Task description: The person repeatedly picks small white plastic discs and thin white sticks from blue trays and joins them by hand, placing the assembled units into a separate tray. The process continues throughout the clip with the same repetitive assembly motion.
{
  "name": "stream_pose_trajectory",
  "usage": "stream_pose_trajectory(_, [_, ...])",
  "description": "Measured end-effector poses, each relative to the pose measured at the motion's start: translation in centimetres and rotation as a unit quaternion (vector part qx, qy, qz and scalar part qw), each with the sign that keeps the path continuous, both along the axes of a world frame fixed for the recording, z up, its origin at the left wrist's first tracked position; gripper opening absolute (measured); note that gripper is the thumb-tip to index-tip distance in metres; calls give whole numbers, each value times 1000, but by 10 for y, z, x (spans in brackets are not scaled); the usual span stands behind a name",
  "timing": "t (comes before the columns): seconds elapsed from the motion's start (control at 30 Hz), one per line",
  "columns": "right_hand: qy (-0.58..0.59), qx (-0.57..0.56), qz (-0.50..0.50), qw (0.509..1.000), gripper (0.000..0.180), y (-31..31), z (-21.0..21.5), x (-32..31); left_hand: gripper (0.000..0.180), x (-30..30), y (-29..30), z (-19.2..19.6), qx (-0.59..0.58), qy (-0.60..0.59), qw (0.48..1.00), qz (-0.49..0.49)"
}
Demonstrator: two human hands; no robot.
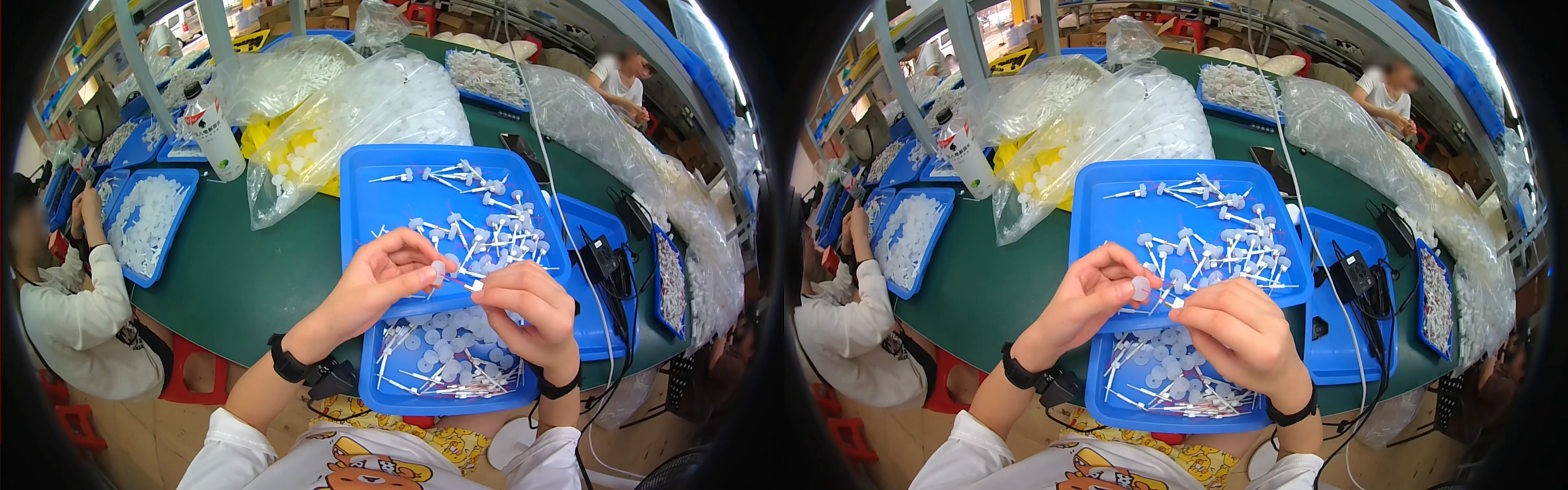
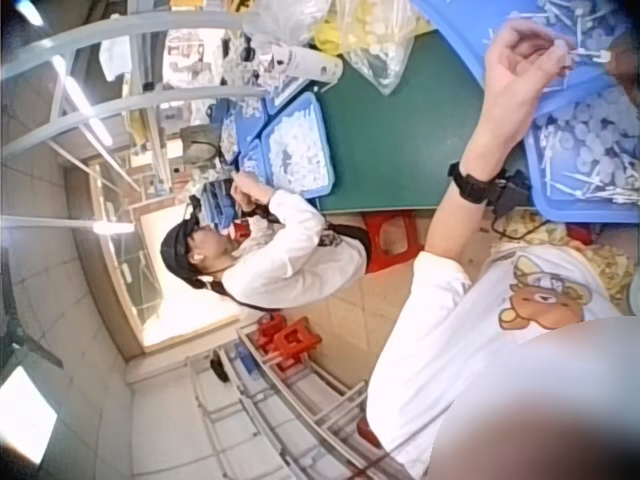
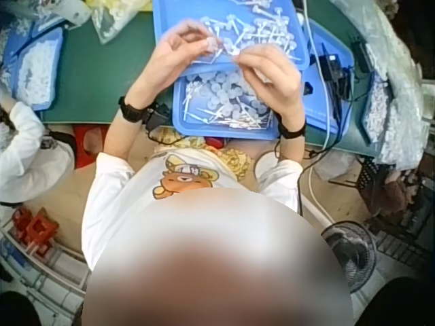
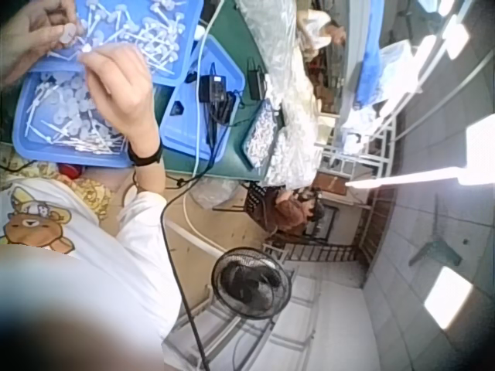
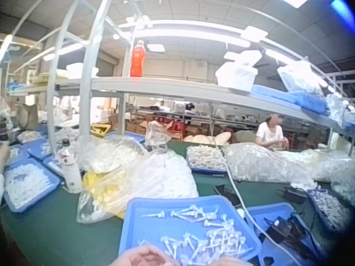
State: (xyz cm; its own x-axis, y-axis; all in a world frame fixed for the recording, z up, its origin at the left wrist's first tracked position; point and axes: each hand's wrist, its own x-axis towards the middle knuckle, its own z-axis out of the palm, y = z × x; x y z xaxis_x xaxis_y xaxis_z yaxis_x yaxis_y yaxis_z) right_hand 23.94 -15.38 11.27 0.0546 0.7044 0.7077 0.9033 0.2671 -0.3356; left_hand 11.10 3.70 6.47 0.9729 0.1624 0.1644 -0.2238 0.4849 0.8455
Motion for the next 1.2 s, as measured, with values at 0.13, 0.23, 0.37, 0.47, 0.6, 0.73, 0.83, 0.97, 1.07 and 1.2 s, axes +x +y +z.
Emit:
stream_pose_trajectory(0.13, [10,-6,-2,1000,28,1,-1,0,24,1,-3,0,39,-8,999,-28])
stream_pose_trajectory(0.23, [29,-10,-6,1000,24,2,-3,-3,27,1,-5,-2,39,-29,998,-40])
stream_pose_trajectory(0.37, [44,-23,-31,998,20,2,-3,-4,28,0,-6,-3,53,-54,997,-17])
stream_pose_trajectory(0.47, [26,-55,-39,997,19,-1,-3,-2,25,-1,-9,-7,113,-87,989,26])
stream_pose_trajectory(0.6, [29,-86,-49,995,14,-5,-2,-4,19,-3,-17,-7,174,-113,974,91])
stream_pose_trajectory(0.73, [108,-129,-26,985,8,-7,-3,-7,16,-2,-17,-9,260,-143,946,129])
stream_pose_trajectory(0.83, [177,-160,-9,971,7,-5,0,-10,16,-3,-19,-8,262,-132,947,131])
stream_pose_trajectory(0.97, [182,-171,-36,968,8,-2,-4,-10,16,-2,-22,-10,319,-98,928,163])
stream_pose_trajectory(1.07, [201,-195,-74,957,15,-10,2,0,17,2,-26,1,399,-86,898,166])
stream_pose_trajectory(1.2, [211,-151,-152,954,25,-22,14,12,28,-6,-23,12,440,4,856,272])
